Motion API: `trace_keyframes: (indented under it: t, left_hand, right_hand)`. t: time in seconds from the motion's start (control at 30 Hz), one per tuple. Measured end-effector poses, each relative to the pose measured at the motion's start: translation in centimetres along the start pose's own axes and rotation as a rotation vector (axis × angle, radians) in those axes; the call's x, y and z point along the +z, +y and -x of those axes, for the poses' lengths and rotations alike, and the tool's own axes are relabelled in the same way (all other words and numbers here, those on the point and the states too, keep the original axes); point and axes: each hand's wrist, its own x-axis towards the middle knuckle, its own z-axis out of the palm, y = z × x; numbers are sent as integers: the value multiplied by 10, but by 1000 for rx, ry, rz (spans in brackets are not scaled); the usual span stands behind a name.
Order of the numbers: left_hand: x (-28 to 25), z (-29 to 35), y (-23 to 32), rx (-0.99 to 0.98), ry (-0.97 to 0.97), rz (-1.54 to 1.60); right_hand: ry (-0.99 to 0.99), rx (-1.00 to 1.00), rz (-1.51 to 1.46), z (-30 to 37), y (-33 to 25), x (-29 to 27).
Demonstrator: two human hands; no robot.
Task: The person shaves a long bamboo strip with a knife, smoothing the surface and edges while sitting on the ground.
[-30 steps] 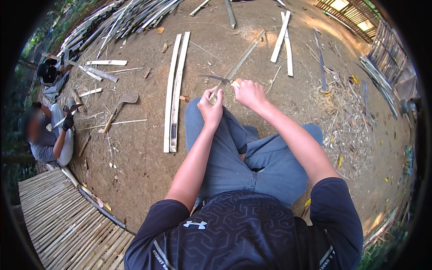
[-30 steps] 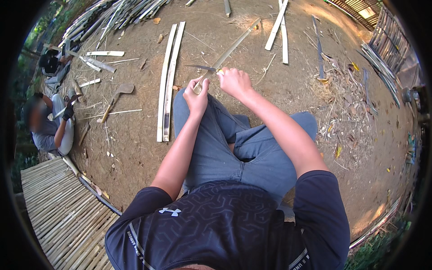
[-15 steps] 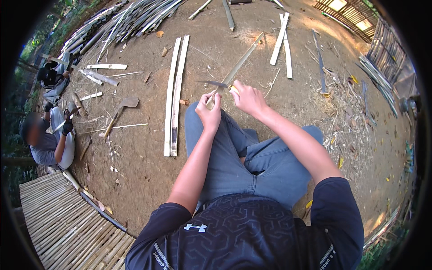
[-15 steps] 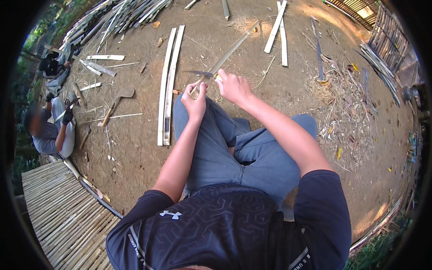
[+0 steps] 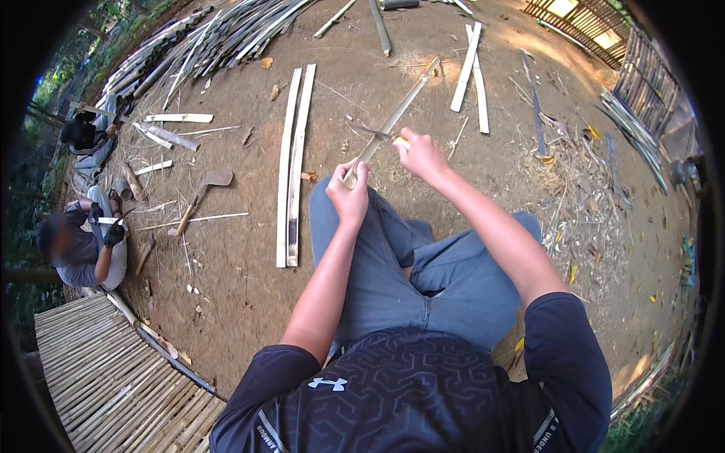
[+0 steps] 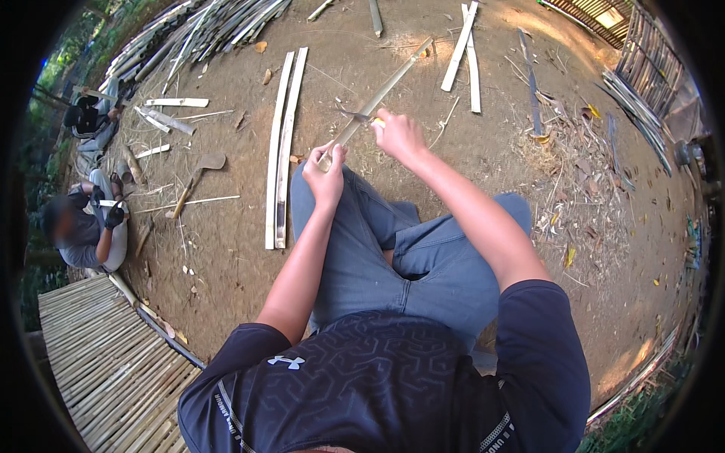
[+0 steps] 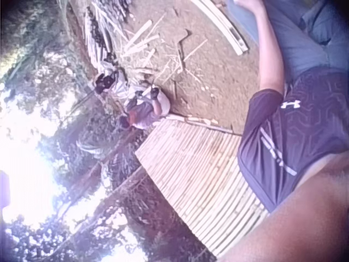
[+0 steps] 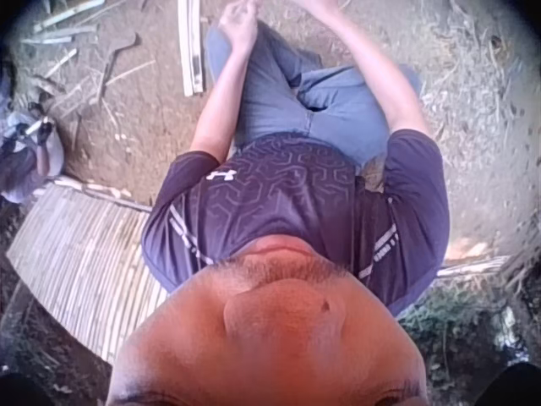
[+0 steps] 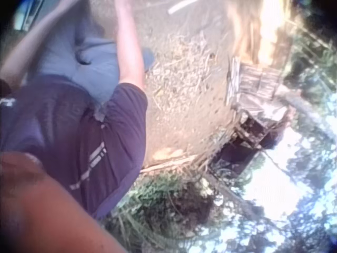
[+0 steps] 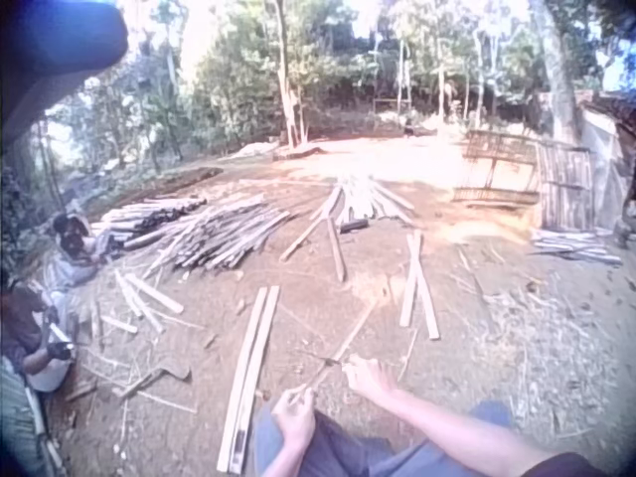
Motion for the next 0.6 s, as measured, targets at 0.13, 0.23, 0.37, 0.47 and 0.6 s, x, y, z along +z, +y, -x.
trace_keyframes:
  t: [0.13, 0.23, 0.37, 0.47, 0.6]
  left_hand:
    - [-10, -8, -11, 23, 64, 108]
    - [-2, 2, 1, 20, -85, -141]
    - [-6, -4, -4, 0, 15, 103]
    - [-2, 2, 1, 14, -39, -78]
    - [-6, 0, -2, 2, 0, 40]
  right_hand:
    - [-8, -271, -12, 12, -31, -1]
    - [88, -130, 57, 4, -2, -3]
    - [-31, -146, 101, -2, -17, -8]
    - [26, -57, 22, -13, 6, -7]
    - [23, -265, 77, -11, 15, -2]
